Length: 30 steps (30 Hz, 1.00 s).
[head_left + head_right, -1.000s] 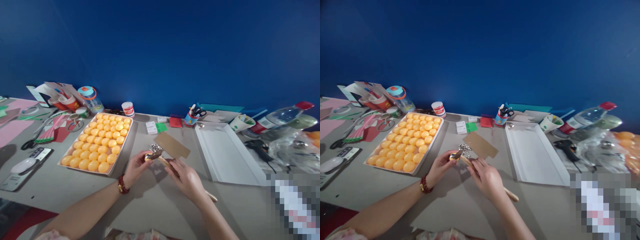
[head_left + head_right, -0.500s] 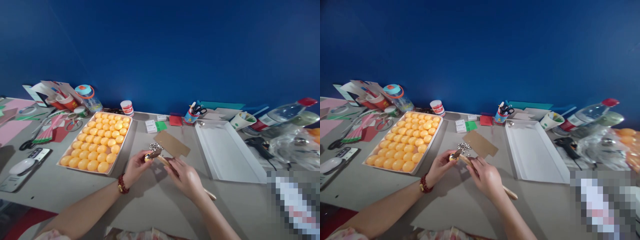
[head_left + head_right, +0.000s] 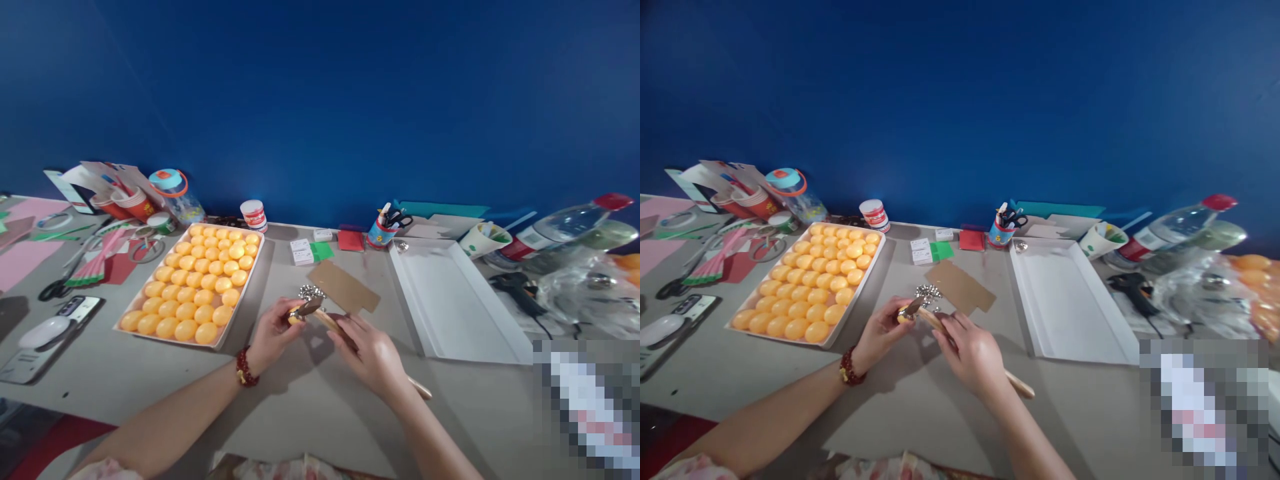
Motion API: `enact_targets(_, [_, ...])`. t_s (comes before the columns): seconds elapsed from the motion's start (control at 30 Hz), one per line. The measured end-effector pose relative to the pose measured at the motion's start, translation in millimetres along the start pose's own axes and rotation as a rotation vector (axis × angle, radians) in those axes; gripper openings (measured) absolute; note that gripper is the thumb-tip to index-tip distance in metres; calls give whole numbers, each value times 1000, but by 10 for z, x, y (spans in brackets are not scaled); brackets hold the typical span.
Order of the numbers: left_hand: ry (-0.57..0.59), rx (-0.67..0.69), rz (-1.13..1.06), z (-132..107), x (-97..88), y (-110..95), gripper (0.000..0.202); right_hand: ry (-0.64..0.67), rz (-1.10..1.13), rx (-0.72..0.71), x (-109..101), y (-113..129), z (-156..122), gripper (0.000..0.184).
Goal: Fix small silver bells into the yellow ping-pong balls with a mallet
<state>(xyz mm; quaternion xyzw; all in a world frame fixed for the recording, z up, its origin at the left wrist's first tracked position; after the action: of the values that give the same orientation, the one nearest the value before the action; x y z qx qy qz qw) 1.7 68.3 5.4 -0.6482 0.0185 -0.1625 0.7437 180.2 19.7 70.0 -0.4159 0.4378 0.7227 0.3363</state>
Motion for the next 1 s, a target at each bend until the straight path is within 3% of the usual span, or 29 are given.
enact_targets(0.7, [15,25,-13,-11,45,-95,29,-51,63,19,-63,-11,8,21])
enact_targets(1.0, [-23,-147,-195,-39,76,-131,37,-71,82,20,-54,-1,-8,19])
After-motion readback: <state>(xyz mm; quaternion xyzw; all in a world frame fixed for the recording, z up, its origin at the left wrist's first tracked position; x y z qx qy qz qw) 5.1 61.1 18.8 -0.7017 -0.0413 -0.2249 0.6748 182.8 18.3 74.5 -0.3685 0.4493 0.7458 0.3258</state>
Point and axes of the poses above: each hand's wrist, its own z-axis towards the middle knuckle, its own x-axis out of the palm, y = z × x, the point moved 7 cm from there along z, towards the middle knuckle, and after that the axes turned 11 degrees about -z, right-handed, at the moved point
